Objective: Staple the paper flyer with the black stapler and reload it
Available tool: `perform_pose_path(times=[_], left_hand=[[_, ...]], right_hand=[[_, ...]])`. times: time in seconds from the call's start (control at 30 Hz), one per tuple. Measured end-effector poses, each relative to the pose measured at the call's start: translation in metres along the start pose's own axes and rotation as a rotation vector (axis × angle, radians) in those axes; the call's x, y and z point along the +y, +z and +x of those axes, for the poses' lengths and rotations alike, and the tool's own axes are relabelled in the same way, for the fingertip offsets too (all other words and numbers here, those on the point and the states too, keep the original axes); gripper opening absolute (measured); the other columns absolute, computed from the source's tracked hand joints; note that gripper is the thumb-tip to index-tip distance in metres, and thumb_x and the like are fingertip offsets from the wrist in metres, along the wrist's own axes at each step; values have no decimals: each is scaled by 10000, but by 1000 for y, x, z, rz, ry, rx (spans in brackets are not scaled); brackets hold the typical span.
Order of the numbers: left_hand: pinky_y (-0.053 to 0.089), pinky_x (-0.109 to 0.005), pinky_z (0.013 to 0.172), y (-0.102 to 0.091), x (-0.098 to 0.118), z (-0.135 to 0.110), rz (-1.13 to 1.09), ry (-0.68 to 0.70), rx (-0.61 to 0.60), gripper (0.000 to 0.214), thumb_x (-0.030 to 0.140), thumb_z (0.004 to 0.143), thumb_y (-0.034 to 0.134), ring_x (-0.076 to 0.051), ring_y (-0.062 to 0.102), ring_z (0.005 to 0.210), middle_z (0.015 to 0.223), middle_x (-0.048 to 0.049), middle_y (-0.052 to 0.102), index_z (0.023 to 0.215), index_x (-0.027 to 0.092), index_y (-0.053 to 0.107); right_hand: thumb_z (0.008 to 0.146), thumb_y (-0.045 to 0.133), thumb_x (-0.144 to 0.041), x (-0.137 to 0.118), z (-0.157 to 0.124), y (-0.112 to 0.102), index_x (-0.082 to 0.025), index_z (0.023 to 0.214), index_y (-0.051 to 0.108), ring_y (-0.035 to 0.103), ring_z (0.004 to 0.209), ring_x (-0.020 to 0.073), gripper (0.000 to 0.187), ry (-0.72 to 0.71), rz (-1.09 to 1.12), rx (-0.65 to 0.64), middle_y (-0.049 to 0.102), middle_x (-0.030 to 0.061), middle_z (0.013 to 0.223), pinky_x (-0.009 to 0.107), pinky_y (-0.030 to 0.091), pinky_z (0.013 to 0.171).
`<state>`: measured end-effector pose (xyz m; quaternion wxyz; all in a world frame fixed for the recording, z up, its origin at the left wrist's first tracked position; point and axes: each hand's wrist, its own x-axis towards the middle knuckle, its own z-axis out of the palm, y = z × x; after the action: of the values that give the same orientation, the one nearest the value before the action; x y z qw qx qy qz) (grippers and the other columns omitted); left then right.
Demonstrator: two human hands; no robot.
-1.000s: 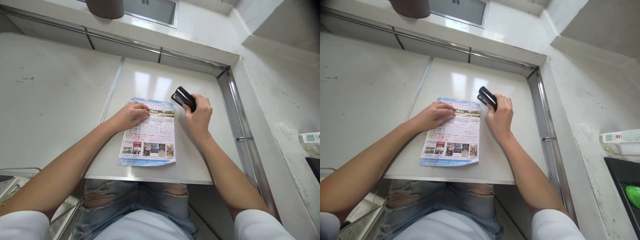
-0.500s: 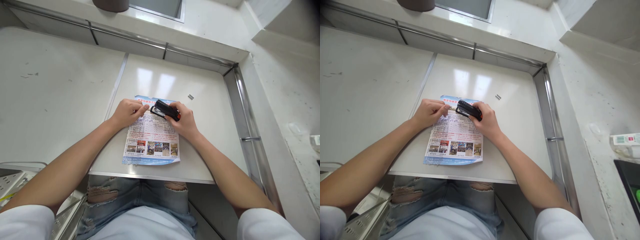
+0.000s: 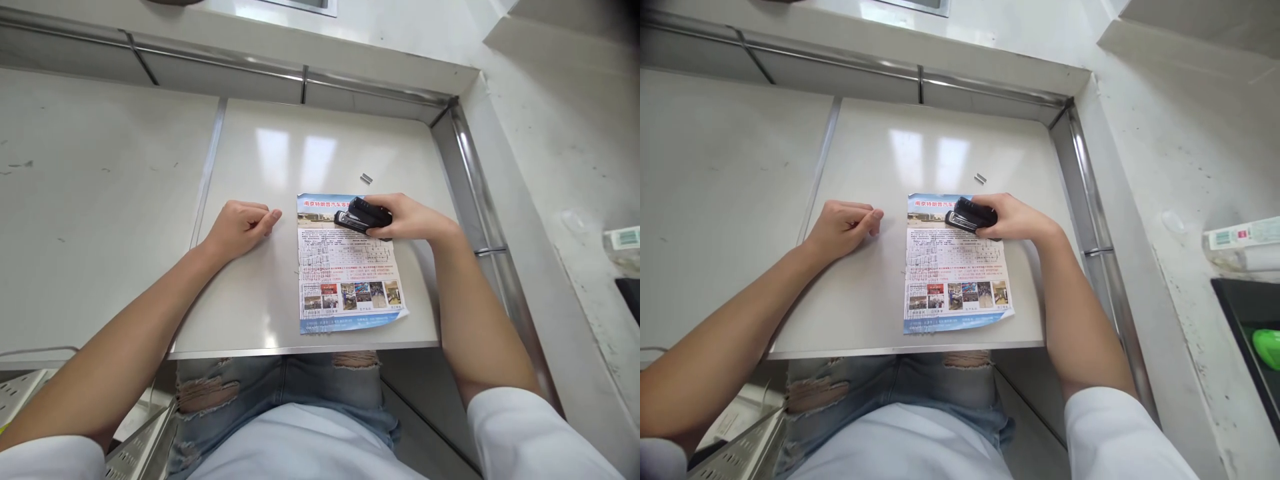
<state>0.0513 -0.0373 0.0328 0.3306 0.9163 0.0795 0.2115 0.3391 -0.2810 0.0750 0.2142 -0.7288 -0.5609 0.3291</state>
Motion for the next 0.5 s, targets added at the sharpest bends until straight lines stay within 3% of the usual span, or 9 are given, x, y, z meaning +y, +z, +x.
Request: perform_pose_path(times=[0.27, 0.4, 0.5], left_hand=[[374, -314, 503, 0, -2, 1, 35, -7, 8, 578, 421, 1071, 525, -112, 482, 440, 566, 7, 658, 542, 207, 613], [362, -322, 498, 0, -2, 1, 44, -9, 18, 592, 433, 1082, 515, -111, 473, 435, 556, 10, 649, 542, 212, 614], [354, -327, 494, 0, -2, 2, 47, -9, 17, 597, 441, 1086, 510, -114, 479, 439, 553, 11, 642, 542, 216, 609]], right_hand=[[737, 830, -378, 5, -2, -4, -240, 952, 686, 580, 751, 193, 293, -8, -41, 8, 680, -14, 839, 300, 402, 650], [740, 893, -564, 10, -5, -10, -238, 898, 679, 572, 751, 198, 421, -21, -10, 12, 669, -2, 817, 304, 403, 639], [880, 719, -761, 19, -2, -11, -232, 851, 669, 553, 733, 190, 532, -26, 73, 106, 635, 17, 802, 322, 414, 631]])
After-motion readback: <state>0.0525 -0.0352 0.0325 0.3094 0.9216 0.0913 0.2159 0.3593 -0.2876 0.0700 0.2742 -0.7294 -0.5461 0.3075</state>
